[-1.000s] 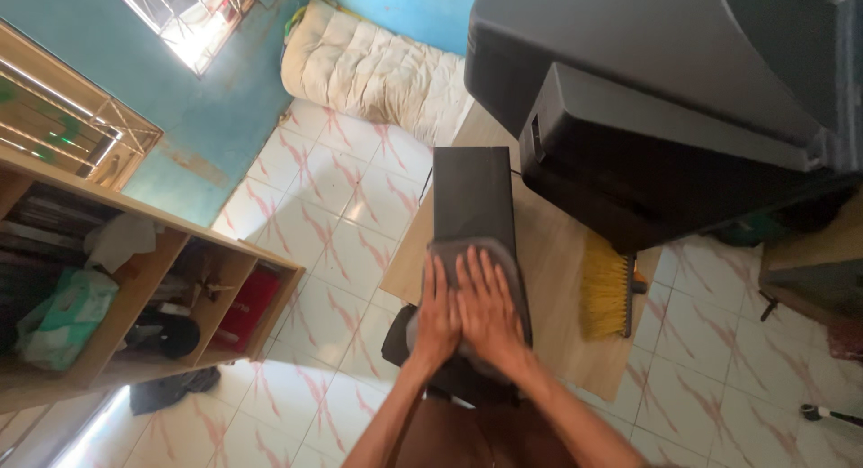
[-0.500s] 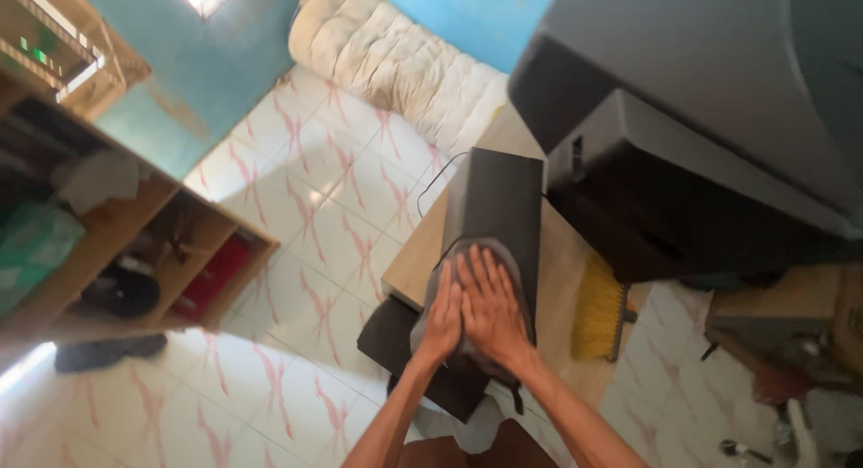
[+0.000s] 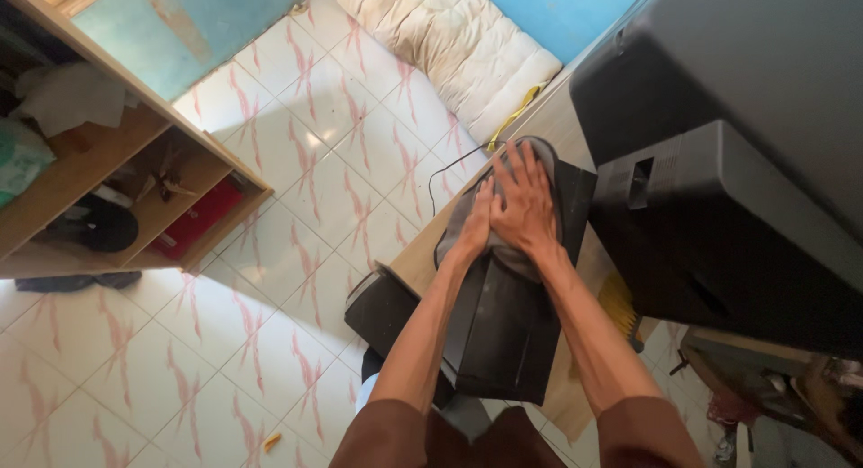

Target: The person cleans a black electronic panel using a large yellow brush and a small orange brush before wiping the surface with a grey cloth.

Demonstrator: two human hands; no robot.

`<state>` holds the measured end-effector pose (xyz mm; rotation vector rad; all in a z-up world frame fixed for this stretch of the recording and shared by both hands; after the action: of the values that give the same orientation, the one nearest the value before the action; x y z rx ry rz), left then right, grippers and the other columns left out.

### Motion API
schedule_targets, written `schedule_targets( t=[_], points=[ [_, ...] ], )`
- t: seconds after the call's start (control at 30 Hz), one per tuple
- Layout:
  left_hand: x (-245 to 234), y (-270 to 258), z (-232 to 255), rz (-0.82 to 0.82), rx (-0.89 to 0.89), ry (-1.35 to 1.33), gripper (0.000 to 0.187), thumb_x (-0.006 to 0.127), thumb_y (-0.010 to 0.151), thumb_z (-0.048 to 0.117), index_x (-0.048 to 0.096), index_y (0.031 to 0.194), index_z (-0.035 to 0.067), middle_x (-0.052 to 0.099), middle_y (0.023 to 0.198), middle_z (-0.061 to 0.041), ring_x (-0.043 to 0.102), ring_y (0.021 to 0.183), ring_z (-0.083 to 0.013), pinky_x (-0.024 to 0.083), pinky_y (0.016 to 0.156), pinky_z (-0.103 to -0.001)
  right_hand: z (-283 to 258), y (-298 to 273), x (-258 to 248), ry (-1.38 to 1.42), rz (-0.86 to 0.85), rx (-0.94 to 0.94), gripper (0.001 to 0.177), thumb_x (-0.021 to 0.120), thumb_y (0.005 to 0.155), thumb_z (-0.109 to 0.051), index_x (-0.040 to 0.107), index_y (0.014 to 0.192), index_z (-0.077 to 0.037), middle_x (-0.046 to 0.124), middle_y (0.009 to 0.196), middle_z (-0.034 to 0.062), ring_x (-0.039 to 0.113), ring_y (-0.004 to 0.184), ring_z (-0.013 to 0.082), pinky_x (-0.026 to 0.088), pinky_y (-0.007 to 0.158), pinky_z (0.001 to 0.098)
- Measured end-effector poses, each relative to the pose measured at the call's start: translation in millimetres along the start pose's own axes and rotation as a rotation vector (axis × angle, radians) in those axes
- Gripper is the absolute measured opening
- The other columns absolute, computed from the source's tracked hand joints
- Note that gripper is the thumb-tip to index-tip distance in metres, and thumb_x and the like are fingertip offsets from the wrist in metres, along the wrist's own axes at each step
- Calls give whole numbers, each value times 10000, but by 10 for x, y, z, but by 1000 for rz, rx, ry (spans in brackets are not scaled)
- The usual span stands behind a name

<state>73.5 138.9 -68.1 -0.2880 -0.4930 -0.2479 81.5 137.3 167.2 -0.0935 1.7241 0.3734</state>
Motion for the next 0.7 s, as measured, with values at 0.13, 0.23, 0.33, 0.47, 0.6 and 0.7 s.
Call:
schedule_targets(
  t=[0.13, 0.23, 0.33, 0.47, 0.6, 0.7],
  points=[
    [-63, -113, -210, 2, 40, 197, 631, 192, 1098, 429, 221, 1648, 122, 152, 1724, -135, 78, 1597, -275, 90, 1269, -375, 0, -37, 17, 16, -16, 26, 523, 618, 821, -149, 695, 1336, -111, 347, 1663, 150, 239, 1568, 385, 239, 1254, 539],
    [-103, -397, -201, 5, 52, 228, 602, 200, 1107, 382, 200, 1653, 129, 162, 1726, -129, 94, 1595, -270, 96, 1271, -374, -177, -88, -68, 52, 49, -7, 451, 634, 824, -174, 751, 1253, -101, 323, 1655, 182, 221, 1551, 404, 225, 1245, 558],
    [-142, -885, -195, -21, 158, 81, 574, 249, 1127, 319, 179, 1649, 89, 170, 1733, -131, 129, 1605, -269, 122, 1285, -373, -481, -437, -119, 76, 25, 20, 400, 649, 793, -183, 783, 1166, -124, 330, 1636, 183, 215, 1543, 402, 206, 1236, 569],
    [-325, -1582, -246, -56, 177, 35, 604, 309, 1109, 254, 135, 1644, 35, 125, 1733, -120, 130, 1597, -266, 131, 1280, -361, -979, -963, -228, 70, 26, 34, 286, 638, 834, -160, 784, 1068, -85, 392, 1615, 171, 227, 1556, 390, 230, 1245, 565],
    [-455, -2292, -398, -81, 73, 88, 607, 281, 1110, 282, 99, 1641, 48, 129, 1733, -118, 141, 1591, -260, 164, 1274, -358, -1401, -1468, -247, 75, -149, 81, 244, 638, 765, -131, 786, 949, -71, 433, 1553, 180, 231, 1524, 398, 246, 1219, 570],
    [-478, -2690, -403, -59, 108, 183, 619, 327, 1106, 287, 122, 1642, 53, 145, 1737, -131, 132, 1603, -269, 147, 1279, -364, -1651, -1667, -319, 90, -148, 45, 318, 625, 774, -136, 771, 1045, -55, 466, 1523, 161, 245, 1529, 375, 264, 1212, 558]
  ],
)
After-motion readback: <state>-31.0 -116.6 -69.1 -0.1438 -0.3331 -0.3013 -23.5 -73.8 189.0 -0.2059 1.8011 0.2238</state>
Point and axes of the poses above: each hand's wrist, its own y-axis towards the middle knuckle, its own x-axis out of the palm, z = x × y, the point moved 6 cm from there along y, towards the middle knuckle
